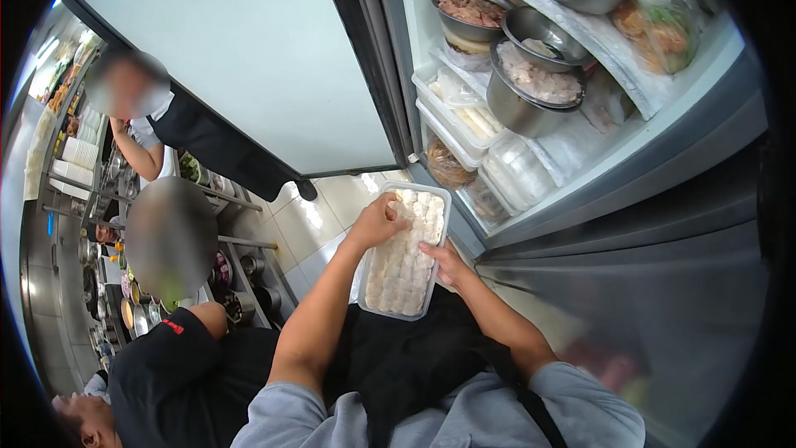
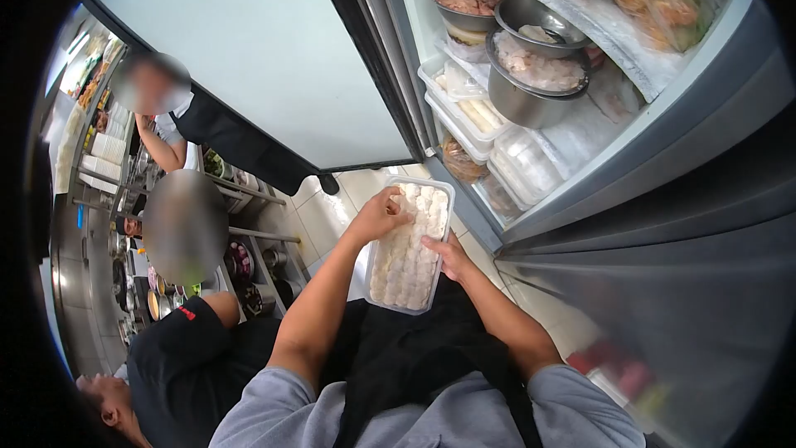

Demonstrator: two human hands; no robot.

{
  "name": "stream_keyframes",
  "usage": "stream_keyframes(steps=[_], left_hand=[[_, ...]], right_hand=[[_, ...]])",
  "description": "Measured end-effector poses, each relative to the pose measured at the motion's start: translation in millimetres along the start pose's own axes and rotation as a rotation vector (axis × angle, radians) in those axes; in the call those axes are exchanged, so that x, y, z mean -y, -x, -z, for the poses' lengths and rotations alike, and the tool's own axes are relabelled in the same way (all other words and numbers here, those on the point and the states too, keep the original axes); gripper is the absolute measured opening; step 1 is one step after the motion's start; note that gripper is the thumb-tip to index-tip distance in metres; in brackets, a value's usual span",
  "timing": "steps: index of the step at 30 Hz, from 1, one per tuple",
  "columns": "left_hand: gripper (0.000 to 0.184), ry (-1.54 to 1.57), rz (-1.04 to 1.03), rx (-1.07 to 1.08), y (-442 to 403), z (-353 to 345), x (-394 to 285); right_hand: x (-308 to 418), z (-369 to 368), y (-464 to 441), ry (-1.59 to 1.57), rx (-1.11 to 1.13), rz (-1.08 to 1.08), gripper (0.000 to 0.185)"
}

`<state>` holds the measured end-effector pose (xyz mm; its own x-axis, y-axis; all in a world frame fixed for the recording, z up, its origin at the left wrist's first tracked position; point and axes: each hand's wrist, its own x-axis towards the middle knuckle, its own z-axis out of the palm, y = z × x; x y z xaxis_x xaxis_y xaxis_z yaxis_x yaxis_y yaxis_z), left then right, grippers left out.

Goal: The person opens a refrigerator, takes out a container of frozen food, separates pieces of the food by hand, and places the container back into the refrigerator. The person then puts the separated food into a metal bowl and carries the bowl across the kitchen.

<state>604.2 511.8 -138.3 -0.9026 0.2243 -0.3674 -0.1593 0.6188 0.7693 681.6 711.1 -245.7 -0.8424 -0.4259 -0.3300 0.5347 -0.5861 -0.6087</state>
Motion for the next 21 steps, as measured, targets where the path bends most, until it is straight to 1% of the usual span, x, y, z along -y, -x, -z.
stream_keyframes(steps=[1, 2, 3, 4, 6, 9, 10, 12, 13, 16, 18, 19, 21], left_hand=[[0.062, -0.001, -0.001, 0.000, -10, -1, 8], [0.062, 0.038, -0.079, 0.016, -25, -4, 25], [0.063, 0.075, -0.157, 0.032, -30, -4, 28], [0.063, 0.073, -0.158, 0.033, -33, -7, 31], [0.065, 0.145, -0.023, -0.057, -31, -12, 23], [0.070, 0.092, 0.000, -0.038, -31, -13, 18], [0.070, 0.092, 0.001, -0.038, -29, -15, 18], [0.070, 0.090, -0.122, -0.066, -25, -20, 20], [0.070, 0.088, -0.121, -0.066, -25, -22, 20], [0.067, 0.156, -0.088, -0.044, -25, -22, 21], [0.054, 0.204, -0.065, 0.053, -19, -16, 11], [0.054, 0.206, -0.064, 0.051, -21, -13, 12], [0.048, 0.030, -0.092, 0.087, -25, -4, 15]], right_hand=[[2, 1, 1, 0.000, 0.000, 0.002, 0.072], [6, -1, 2, 0.007, 0.009, -0.010, 0.073], [9, -1, 3, 0.014, 0.019, -0.019, 0.074], [10, 0, 3, 0.013, 0.019, -0.017, 0.074], [12, 3, 3, 0.019, 0.047, -0.065, 0.075], [17, 3, 6, 0.080, 0.077, -0.050, 0.077], [16, 5, 6, 0.079, 0.077, -0.050, 0.077], [16, 10, 5, 0.082, 0.080, -0.091, 0.079], [16, 13, 5, 0.080, 0.081, -0.091, 0.079], [17, 16, 5, 0.129, 0.048, -0.117, 0.082], [13, 20, 3, 0.066, 0.107, -0.146, 0.085], [11, 22, 3, 0.067, 0.108, -0.148, 0.085], [8, 22, 3, 0.105, 0.116, -0.178, 0.087]])
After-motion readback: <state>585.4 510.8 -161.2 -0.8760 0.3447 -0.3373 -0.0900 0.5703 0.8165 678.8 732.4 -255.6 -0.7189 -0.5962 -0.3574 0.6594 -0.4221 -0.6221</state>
